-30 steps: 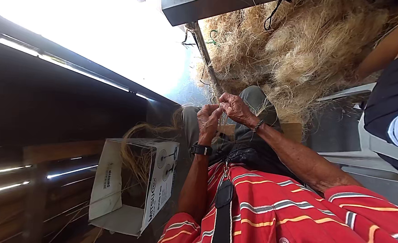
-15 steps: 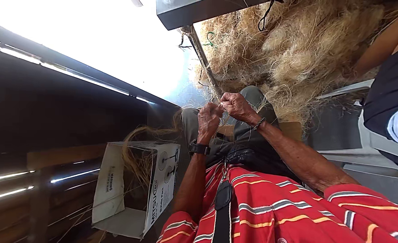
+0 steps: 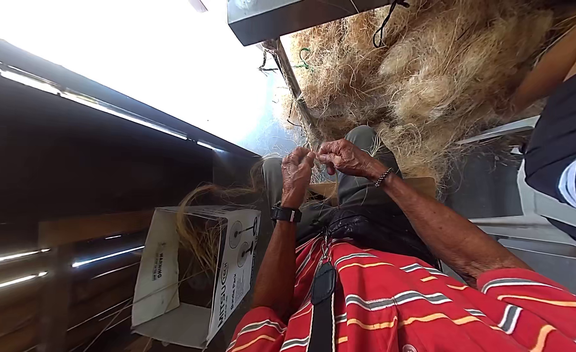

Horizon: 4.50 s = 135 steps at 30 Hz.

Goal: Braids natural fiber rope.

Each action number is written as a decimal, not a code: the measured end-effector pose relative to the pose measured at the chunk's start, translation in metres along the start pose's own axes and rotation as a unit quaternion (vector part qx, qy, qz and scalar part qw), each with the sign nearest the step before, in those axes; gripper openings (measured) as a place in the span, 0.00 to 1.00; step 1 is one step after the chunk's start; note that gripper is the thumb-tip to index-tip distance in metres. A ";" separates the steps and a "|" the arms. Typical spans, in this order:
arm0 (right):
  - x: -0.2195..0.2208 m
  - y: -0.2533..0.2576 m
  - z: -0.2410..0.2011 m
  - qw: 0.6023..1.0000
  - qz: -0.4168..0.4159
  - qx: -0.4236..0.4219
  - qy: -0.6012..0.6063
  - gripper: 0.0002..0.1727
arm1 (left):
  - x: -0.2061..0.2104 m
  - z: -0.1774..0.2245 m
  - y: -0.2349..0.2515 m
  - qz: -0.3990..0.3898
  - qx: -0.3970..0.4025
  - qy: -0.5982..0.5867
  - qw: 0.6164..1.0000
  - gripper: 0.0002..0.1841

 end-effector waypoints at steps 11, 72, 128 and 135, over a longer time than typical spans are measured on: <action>-0.111 -0.090 0.066 0.983 0.114 0.122 -0.081 0.10 | 0.002 0.007 -0.001 -0.026 -0.016 -0.226 0.974 0.07; -0.001 0.002 -0.029 0.994 0.099 -0.017 0.039 0.07 | 0.008 0.001 -0.003 -0.011 -0.075 -0.351 0.933 0.10; -0.025 -0.016 0.016 0.982 0.181 -0.001 -0.045 0.10 | -0.105 -0.054 -0.062 0.013 -0.047 -0.026 0.998 0.11; -0.036 -0.007 0.019 0.978 0.200 0.019 -0.055 0.08 | -0.145 -0.059 -0.080 0.227 -0.168 0.159 0.946 0.21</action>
Point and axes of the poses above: each hand's wrist, its own y-axis towards the middle knuckle, its own x-axis out of the palm, z = x × y, the point moved 1 cm from there along y, towards the middle knuckle, and after that the axes turned 10 degrees about x, right-handed, at the moved point
